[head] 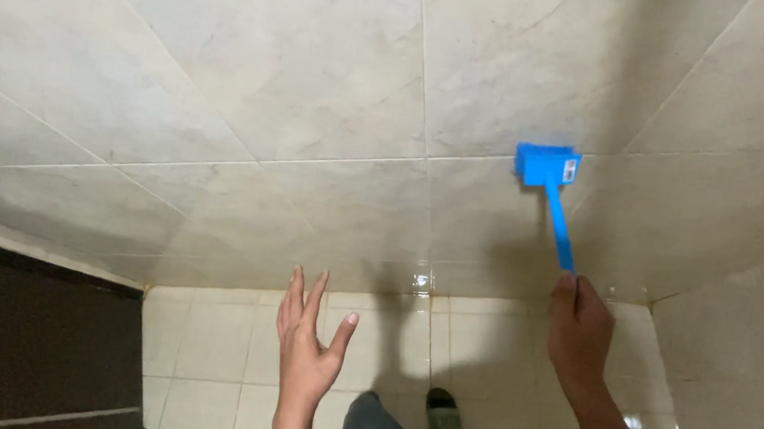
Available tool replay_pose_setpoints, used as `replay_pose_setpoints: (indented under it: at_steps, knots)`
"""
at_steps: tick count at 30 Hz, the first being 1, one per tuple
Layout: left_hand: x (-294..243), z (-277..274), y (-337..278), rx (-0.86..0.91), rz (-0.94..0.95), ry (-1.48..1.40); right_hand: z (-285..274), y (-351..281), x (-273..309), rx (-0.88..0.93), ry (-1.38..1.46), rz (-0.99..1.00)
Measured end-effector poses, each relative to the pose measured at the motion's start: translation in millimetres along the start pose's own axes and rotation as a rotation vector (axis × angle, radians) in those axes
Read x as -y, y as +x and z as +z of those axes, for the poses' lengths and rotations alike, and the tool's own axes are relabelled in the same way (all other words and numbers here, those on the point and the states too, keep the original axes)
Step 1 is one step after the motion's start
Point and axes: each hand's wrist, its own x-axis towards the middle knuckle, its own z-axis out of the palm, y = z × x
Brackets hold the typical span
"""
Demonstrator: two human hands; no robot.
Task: The person sprays water on the bathroom floor and walls using a handheld shower head. They then use a blue scrub brush to clean the tiled walls and the door frame.
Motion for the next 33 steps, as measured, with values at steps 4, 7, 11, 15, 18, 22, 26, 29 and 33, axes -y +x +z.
replay_pose_setpoints:
  at_steps: [4,7,11,15,18,22,26,29,33]
  knots:
    - [-18.5,6.9,16.8,-0.005,0.133,-0.005,-12.0,3.8,10.0,-0.014,0.03,-0.124]
    - [-31.3,16.3,35.2,0.017,0.207,-0.001,-11.0,3.6,10.6,-0.017,0.024,-0.132]
    - [-43.8,21.7,48.3,0.042,0.338,0.022,6.7,2.7,-4.2,-0.088,-0.142,-0.213]
    - [-41.0,23.7,44.7,0.048,0.36,0.036,16.4,2.8,-23.5,-0.109,-0.25,-0.218]
    - [-30.1,24.1,33.3,0.093,0.308,0.029,14.9,-4.7,-20.7,-0.045,-0.263,-0.119]
    - [-22.8,15.8,28.6,0.071,0.267,0.03,12.7,3.5,-4.5,-0.157,-0.191,-0.239]
    - [-15.2,7.7,23.2,0.05,0.22,0.045,5.1,7.0,20.4,-0.194,-0.103,-0.253]
    - [-9.8,6.7,20.8,0.067,0.17,0.048,12.7,4.2,22.8,-0.086,-0.062,-0.169]
    - [-3.2,5.8,18.8,0.058,0.182,0.047,27.9,-3.5,7.6,-0.125,-0.116,-0.165]
